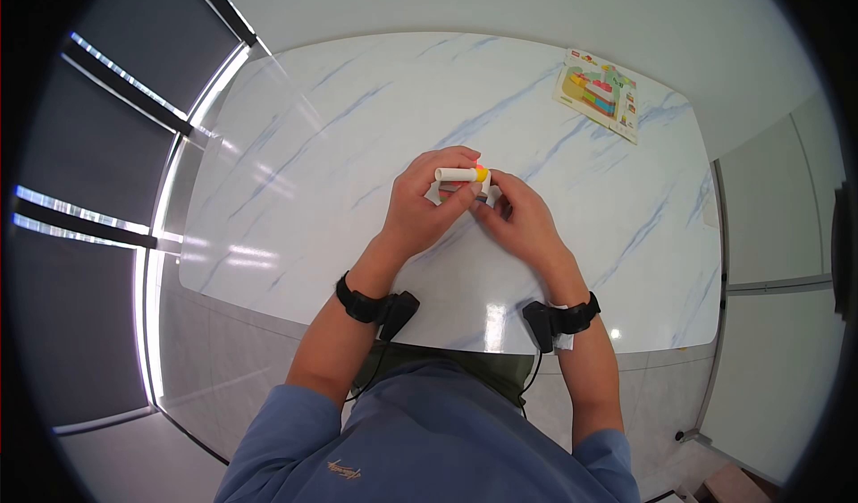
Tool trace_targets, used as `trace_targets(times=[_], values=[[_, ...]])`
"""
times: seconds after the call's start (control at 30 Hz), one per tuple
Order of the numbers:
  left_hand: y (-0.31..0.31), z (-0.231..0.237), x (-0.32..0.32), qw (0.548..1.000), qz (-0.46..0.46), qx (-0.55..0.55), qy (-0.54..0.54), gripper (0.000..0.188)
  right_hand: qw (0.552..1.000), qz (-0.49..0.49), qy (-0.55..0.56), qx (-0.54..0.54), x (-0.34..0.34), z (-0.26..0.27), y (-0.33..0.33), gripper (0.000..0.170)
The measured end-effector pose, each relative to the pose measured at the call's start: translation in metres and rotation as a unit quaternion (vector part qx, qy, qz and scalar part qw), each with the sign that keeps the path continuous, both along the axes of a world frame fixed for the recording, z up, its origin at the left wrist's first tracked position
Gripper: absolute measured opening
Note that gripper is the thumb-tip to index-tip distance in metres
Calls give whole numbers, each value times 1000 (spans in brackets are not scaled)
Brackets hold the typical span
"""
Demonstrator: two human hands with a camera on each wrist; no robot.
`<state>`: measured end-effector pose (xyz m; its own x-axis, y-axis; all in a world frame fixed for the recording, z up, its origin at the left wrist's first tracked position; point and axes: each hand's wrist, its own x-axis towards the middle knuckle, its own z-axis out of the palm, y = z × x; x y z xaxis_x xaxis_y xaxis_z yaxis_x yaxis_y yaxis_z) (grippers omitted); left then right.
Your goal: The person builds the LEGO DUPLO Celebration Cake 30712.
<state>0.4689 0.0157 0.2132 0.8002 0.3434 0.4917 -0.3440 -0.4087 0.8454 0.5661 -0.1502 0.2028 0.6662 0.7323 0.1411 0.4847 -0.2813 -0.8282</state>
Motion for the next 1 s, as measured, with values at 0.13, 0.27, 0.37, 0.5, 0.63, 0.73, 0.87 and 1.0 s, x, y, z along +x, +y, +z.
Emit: trace_targets(times=[0.13,0.27,0.37,0.5,0.63,0.73,0.87,1.0], values=[[0,0,0,1000,1,-1,-2,25,1000,0,-2,3,0,-1,0,40],[0,0,0,1000,1,5,-6,24,1000,1,-6,-5,0,-1,0,41],[0,-1,1,1000,1,7,-3,24,1000,0,-7,-3,1,-3,0,41],[0,-1,1,1000,1,4,-6,24,1000,0,-5,-2,1,-3,0,40],[-1,0,1,1000,2,3,-4,23,1000,0,-6,-2,0,-2,0,40],[-1,1,0,1000,1,-3,0,22,1000,0,-5,-6,0,-1,0,40],[-1,1,0,1000,2,0,3,22,1000,-1,-7,-8,0,-1,0,40],[2,-2,0,1000,-8,26,-5,23,1000,-3,-10,-3,0,-2,0,40]])
